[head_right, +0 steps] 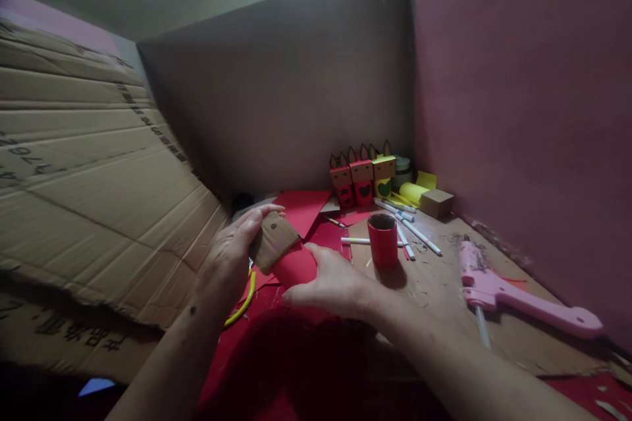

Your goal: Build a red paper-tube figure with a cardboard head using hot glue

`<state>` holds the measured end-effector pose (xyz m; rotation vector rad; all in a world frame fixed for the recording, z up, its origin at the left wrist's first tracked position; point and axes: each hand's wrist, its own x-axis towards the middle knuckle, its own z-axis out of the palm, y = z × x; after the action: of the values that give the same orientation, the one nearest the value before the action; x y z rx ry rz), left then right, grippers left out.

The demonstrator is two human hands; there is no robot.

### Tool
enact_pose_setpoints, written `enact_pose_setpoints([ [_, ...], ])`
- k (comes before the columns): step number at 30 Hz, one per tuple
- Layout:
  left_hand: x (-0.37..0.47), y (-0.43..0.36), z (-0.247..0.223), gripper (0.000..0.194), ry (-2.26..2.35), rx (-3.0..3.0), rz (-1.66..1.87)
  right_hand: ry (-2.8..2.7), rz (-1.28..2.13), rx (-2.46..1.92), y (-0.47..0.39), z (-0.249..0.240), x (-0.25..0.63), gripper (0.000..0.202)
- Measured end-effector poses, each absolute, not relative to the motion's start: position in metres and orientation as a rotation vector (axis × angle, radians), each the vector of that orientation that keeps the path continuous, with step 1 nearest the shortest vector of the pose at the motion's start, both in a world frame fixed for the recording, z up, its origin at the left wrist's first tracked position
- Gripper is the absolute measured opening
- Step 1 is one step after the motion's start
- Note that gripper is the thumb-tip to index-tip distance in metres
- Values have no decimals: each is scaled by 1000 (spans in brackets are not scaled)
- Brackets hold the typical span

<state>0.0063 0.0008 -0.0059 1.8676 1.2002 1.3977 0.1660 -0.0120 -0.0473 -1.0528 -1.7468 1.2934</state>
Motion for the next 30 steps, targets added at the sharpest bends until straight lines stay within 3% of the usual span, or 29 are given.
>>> enact_pose_setpoints([
  [22,3,2,-8,34,1163,1870,1384,-1748,1248,-1039,-15,-45,166,51],
  [26,1,4,-2,35,1143,1941,1355,-1621,1437,-908,-15,-45,165,42],
  [30,-3,9,4,35,1077,1961,1275,-1375,1832,-711,-14,-51,164,35],
])
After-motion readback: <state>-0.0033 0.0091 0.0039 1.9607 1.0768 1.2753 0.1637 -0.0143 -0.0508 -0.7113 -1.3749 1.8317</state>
